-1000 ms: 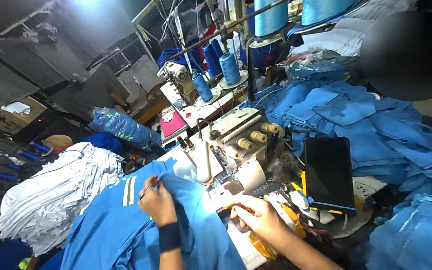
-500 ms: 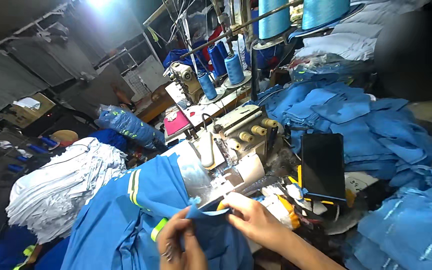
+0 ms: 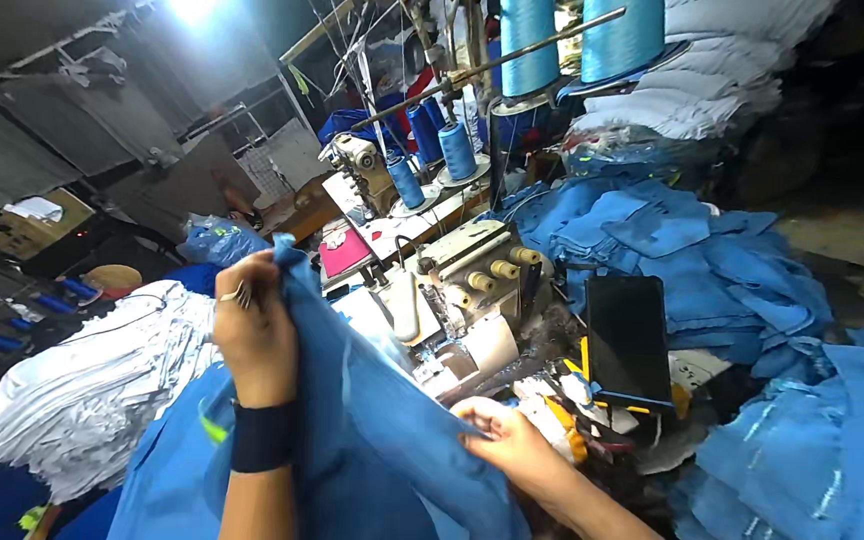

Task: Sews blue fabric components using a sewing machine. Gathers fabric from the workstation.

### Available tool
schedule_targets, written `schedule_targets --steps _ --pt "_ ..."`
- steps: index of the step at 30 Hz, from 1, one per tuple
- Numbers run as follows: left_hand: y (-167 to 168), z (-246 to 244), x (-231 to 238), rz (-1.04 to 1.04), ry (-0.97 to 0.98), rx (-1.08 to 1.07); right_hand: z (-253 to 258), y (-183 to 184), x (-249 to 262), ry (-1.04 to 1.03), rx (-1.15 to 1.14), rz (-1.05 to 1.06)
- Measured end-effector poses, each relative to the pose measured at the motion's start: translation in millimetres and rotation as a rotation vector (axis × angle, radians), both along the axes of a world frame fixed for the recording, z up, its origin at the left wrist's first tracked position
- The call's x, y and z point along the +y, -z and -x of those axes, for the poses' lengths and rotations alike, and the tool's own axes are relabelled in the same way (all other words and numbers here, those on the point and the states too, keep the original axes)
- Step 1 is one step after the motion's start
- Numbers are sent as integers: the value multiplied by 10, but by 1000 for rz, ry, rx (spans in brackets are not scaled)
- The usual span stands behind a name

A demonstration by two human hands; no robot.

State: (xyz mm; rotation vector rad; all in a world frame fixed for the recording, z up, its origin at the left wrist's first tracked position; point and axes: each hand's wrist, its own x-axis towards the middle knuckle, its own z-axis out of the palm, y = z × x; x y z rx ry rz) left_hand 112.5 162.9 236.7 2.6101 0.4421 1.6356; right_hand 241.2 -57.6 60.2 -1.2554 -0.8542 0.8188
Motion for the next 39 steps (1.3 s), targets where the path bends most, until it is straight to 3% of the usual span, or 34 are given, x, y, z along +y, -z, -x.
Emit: schedule_targets --steps 2,4,8,10,18,21,24,27,33,35,39 --pt "152 59 80 239 -56 261 -40 -15 39 46 185 4" --pt "586 76 -158 311 -48 351 -80 54 66 55 270 19" --pt "1516 -64 -993 349 -89 327 -104 191 91 14 338 58" --pt "1699 -105 -1051 308 -146 287 -130 210 80 -13 339 74" --pt "1626 -226 -247 361 -106 418 -162 226 161 -38 342 -2" --pt "1522 -186 -112 588 2 419 -145 230 142 -28 298 25" --pt "1421 77 -103 839 265 317 -118 246 85 28 233 6" --pt "1421 348 -342 662 383 346 -105 274 33 104 195 -53" --pt "1790 476 -759 21 -56 380 -38 299 -5 141 176 -140" --pt "1743 454 -844 6 -24 356 -6 304 -19 145 145 -197" --pt "1314 205 -1186 279 375 236 -39 318 -72 114 108 -271"
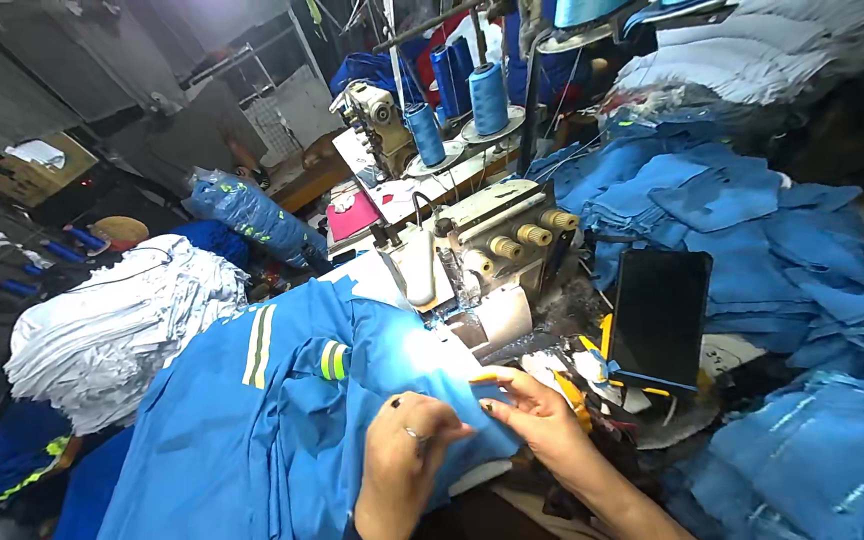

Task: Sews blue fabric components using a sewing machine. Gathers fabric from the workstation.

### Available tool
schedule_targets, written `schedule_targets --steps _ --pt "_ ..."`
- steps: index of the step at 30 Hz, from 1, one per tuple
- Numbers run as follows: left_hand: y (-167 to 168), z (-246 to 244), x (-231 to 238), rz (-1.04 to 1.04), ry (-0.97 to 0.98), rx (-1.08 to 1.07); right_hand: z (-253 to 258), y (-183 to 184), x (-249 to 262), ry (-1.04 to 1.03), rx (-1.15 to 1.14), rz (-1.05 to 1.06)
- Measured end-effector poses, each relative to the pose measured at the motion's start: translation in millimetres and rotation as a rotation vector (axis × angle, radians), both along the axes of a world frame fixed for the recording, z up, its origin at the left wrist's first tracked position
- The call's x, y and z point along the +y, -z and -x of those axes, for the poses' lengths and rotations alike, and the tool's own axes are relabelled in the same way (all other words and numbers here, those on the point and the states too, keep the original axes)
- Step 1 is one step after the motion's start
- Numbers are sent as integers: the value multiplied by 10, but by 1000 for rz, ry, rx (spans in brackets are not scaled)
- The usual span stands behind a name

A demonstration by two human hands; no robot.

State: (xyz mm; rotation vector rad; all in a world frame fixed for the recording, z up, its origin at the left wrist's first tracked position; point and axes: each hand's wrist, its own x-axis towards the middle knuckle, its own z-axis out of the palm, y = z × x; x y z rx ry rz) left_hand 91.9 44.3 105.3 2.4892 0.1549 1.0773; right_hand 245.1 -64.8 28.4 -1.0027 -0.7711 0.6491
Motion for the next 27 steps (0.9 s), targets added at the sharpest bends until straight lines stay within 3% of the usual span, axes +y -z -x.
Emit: schedule_targets --steps 2,4,8,12,15,17,21,24,27 --pt "-204 -213 -134 24 63 -14 -15 -37 -25 -13 -41 32" --pt "-253 -340 -70 -33 -49 4 -22 -70 -31 -21 -101 82" --pt "-124 -79 338 37 -136 48 -55 -51 11 -62 -68 123" --pt "237 187 278 -254 -322 248 -72 4 -11 -83 -6 144" --pt "465 254 216 -401 -428 227 -41 43 2 -75 -18 127" --pt "377 227 155 -289 -373 162 -25 65 3 -63 -43 112" --pt "-41 -28 -78 36 -70 67 -31 35 -23 -55 -84 115" --pt "-135 -281 -57 50 -106 26 -19 -30 -51 -127 18 108" --pt "62 -492 230 189 -225 -36 23 -112 -18 -148 -65 220"
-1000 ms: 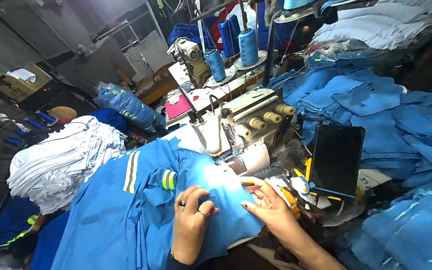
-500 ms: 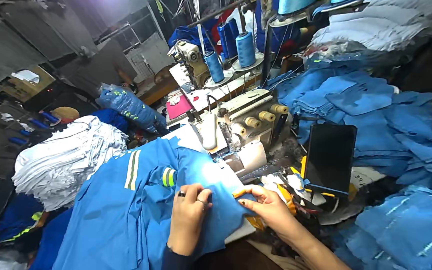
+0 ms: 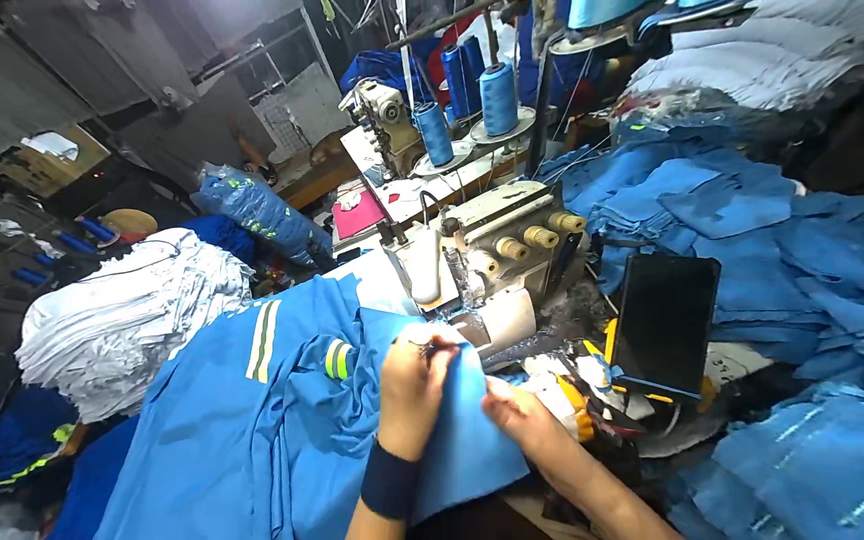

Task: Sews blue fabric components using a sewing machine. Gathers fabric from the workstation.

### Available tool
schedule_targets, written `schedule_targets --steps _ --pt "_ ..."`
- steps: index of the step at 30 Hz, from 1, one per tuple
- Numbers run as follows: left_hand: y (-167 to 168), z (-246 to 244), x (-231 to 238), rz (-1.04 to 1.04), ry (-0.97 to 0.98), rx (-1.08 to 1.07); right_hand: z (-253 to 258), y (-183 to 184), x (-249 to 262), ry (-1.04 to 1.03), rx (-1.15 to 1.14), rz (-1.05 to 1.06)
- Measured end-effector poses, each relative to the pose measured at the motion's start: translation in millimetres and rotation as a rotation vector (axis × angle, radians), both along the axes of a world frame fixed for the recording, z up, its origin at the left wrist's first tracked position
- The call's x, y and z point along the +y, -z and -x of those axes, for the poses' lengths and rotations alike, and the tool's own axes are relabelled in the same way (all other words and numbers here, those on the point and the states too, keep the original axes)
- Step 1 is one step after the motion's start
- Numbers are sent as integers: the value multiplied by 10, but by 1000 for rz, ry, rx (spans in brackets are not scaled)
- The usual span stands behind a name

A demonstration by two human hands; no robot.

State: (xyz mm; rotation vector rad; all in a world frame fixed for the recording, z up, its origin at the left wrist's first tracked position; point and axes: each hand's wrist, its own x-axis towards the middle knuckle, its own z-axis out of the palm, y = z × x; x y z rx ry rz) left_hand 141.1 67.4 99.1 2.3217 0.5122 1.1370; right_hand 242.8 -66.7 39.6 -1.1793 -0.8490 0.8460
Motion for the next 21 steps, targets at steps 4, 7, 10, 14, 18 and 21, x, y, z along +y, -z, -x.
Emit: schedule_targets --steps 4,7,10,14,18,21 --pt "96 -42 166 224 -174 21 28 156 15 22 -148 144" --pt "111 102 117 291 -209 29 15 241 -145 46 -177 141" --pt "119 213 107 300 -172 19 9 354 -329 89 -241 67" --pt "104 190 100 327 -136 23 24 311 -566 77 -176 156" --pt "91 137 90 361 -39 -45 45 279 -655 101 -104 168" --pt "117 122 47 261 -107 48 56 225 -635 96 -61 182"
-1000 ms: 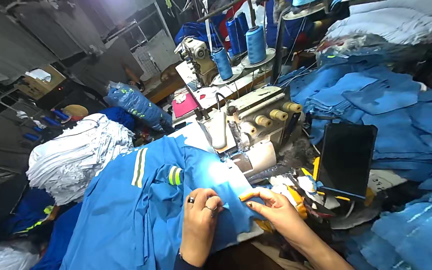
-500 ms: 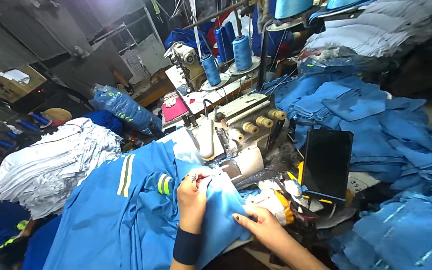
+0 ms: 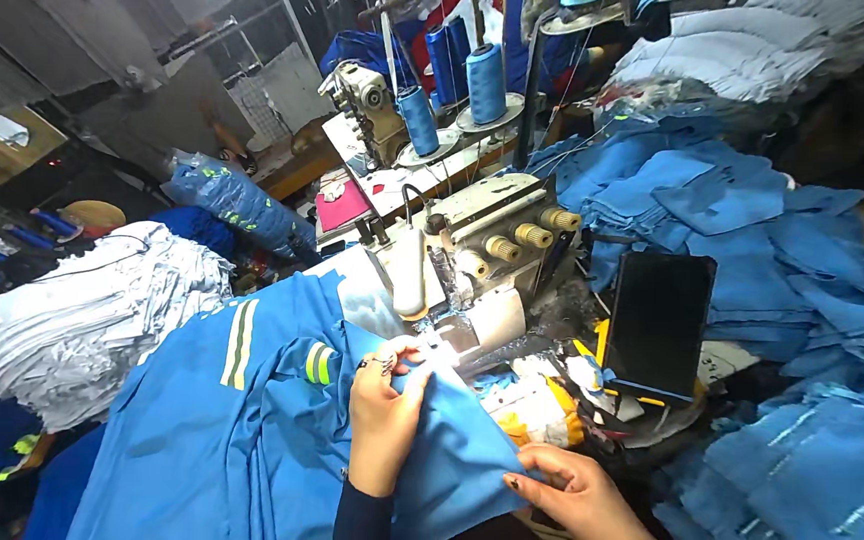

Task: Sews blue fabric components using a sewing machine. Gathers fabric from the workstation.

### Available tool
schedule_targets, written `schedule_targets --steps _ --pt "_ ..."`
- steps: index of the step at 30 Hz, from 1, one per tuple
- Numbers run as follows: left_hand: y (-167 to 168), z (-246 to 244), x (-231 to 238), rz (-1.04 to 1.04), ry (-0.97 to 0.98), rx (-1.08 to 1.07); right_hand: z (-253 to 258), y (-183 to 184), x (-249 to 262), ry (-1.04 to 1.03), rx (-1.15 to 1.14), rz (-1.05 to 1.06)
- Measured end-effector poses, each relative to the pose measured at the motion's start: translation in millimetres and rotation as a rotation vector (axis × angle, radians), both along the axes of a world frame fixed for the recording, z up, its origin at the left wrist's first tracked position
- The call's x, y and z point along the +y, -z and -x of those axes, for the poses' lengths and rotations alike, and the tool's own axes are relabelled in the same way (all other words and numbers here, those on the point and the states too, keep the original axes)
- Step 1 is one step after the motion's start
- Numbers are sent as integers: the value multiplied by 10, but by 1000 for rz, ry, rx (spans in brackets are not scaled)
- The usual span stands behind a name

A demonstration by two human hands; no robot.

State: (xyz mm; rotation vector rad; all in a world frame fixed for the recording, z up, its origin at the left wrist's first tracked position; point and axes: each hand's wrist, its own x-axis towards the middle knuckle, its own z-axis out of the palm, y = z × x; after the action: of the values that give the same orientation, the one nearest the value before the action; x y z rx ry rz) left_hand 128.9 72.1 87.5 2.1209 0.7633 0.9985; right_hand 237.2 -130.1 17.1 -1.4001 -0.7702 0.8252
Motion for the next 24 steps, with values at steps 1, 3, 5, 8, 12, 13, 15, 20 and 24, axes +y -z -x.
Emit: schedule_targets --steps 1,3,5,8,12,13,15,20,24 --pt "20 -3 -13 -38 -25 44 -1 -13 12 -5 16 6" --pt "62 -15 -26 -103 -45 86 0 -28 30 -5 44 11" --pt "86 -22 -29 -137 -42 84 -2 -29 28 -21 53 17" --pt "60 -35 -1 -90 -55 62 -7 1 -14 -60 58 3" --pt "51 -96 16 -121 -112 132 3 -10 -81 -76 124 1" --pt "52 -116 13 -151 -129 149 3 -16 -93 -75 138 10" --pt "48 -145 -4 -178 -161 165 3 -23 -109 -61 162 22" --pt "110 -149 -106 -506 -256 211 28 -52 -80 -18 261 1" --pt "227 -174 -417 -764 -415 322 31 -75 -97 -47 296 8"
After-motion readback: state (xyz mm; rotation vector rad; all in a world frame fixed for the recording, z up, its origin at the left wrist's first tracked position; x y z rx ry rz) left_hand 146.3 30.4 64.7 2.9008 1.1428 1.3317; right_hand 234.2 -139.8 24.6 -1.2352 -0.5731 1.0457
